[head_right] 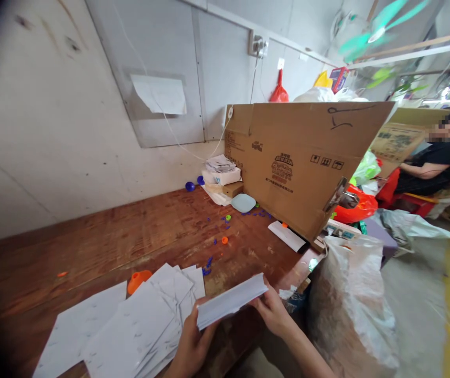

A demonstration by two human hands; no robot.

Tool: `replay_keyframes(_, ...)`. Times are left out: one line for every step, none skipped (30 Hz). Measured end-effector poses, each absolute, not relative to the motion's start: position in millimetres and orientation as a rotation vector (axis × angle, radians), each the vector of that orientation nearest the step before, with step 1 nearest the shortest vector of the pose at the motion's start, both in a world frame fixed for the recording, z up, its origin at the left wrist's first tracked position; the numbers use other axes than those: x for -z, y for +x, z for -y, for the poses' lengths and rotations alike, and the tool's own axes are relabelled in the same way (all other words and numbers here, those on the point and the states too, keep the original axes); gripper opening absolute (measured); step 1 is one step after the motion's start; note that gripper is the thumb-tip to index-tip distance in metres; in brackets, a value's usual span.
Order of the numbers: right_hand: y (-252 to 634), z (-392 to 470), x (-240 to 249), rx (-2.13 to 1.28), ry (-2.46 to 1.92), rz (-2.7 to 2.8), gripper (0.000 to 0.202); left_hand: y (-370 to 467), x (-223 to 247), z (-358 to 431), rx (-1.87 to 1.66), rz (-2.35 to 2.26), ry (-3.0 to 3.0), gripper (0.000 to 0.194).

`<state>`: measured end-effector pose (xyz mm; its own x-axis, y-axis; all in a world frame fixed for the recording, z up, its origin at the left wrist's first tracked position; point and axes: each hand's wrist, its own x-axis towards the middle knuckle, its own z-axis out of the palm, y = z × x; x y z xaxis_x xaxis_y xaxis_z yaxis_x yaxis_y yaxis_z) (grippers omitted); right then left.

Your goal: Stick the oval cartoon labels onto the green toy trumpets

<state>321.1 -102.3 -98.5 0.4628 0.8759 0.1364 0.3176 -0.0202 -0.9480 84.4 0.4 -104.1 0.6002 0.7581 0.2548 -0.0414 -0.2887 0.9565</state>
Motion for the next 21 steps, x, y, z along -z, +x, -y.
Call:
replay_keyframes(322.1, 101.3, 96.4, -0.625, -1.582, 1.06, 0.061, 83.9, 103.9, -0.5, -0.885, -0.585, 1.698, 0.034)
replay_keyframes(323.2, 100.3, 94.8, -0.634, -1.586, 1.049, 0.062, 84.8, 103.1, -0.2, -0.885, -0.591, 1.694, 0.034)
replay_keyframes(324.2, 99.3, 93.8, -0.648, -1.591, 1.035, 0.063, 86.8, 101.9, 0.3, -0.872, -0.613, 1.681, 0.036)
replay_keyframes(324.9, 98.3, 93.2, -0.664, -1.596, 1.02, 0.062, 89.5, 100.3, 0.9, -0.852, -0.646, 1.659, 0.039)
replay_keyframes(325.3, 97.2, 92.9, -0.682, -1.601, 1.005, 0.061, 92.3, 98.5, 1.4, -0.829, -0.677, 1.636, 0.043)
replay_keyframes(325.1, 96.2, 92.6, -0.699, -1.602, 0.99, 0.06, 94.6, 96.7, 1.7, -0.809, -0.701, 1.614, 0.046)
replay_keyframes(324.5, 95.3, 92.3, -0.718, -1.598, 0.977, 0.061, 96.0, 95.1, 1.7, -0.797, -0.715, 1.592, 0.05)
replay_keyframes(323.4, 94.5, 91.8, -0.739, -1.591, 0.963, 0.062, 96.3, 93.8, 1.6, -0.779, -0.713, 1.571, 0.052)
replay_keyframes(321.9, 93.8, 91.1, -0.763, -1.58, 0.948, 0.065, 95.5, 92.8, 1.3, -0.769, -0.71, 1.544, 0.053)
replay_keyframes(320.2, 93.4, 89.9, -0.789, -1.569, 0.932, 0.067, 94.0, 92.2, 1.1, -0.762, -0.711, 1.508, 0.053)
replay_keyframes(318.5, 93.1, 88.2, -0.812, -1.559, 0.922, 0.069, 92.2, 91.8, 1.3, -0.756, -0.713, 1.459, 0.053)
replay_keyframes(316.7, 93.0, 86.1, -0.838, -1.543, 0.9, 0.071, 90.5, 91.5, 1.7, -0.752, -0.715, 1.397, 0.053)
replay_keyframes(314.8, 93.0, 83.5, -0.868, -1.512, 0.85, 0.072, 89.4, 91.3, 2.5, -0.763, -0.722, 1.319, 0.054)
replay_keyframes(312.4, 93.2, 80.6, -0.902, -1.46, 0.771, 0.072, 89.2, 91.1, 3.6, -0.794, -0.737, 1.228, 0.055)
replay_keyframes(309.4, 93.4, 77.6, -0.941, -1.383, 0.674, 0.073, 89.7, 90.9, 4.6, -0.839, -0.758, 1.126, 0.056)
replay_keyframes(305.2, 93.7, 75.0, -0.982, -1.283, 0.576, 0.073, 90.8, 90.7, 5.3, -0.879, -0.779, 1.017, 0.058)
replay_keyframes(299.4, 93.8, 73.0, -1.026, -1.171, 0.499, 0.074, 92.4, 90.4, 5.5, -0.916, -0.801, 0.906, 0.061)
replay_keyframes(291.8, 93.6, 71.7, -1.071, -1.07, 0.456, 0.073, 94.1, 90.1, 5.1, -0.949, -0.825, 0.799, 0.063)
replay_keyframes(282.4, 92.9, 71.4, -1.113, -0.998, 0.452, 0.074, 95.8, 89.6, 3.9, -0.972, -0.846, 0.702, 0.066)
replay_keyframes(271.3, 91.6, 71.7, -1.157, -0.952, 0.472, 0.077, 97.3, 88.8, 2.3, -0.981, -0.861, 0.62, 0.069)
replay_keyframes(259.0, 89.5, 72.4, -1.195, -0.929, 0.501, 0.081, 98.5, 87.8, 0.5, -0.991, -0.876, 0.554, 0.073)
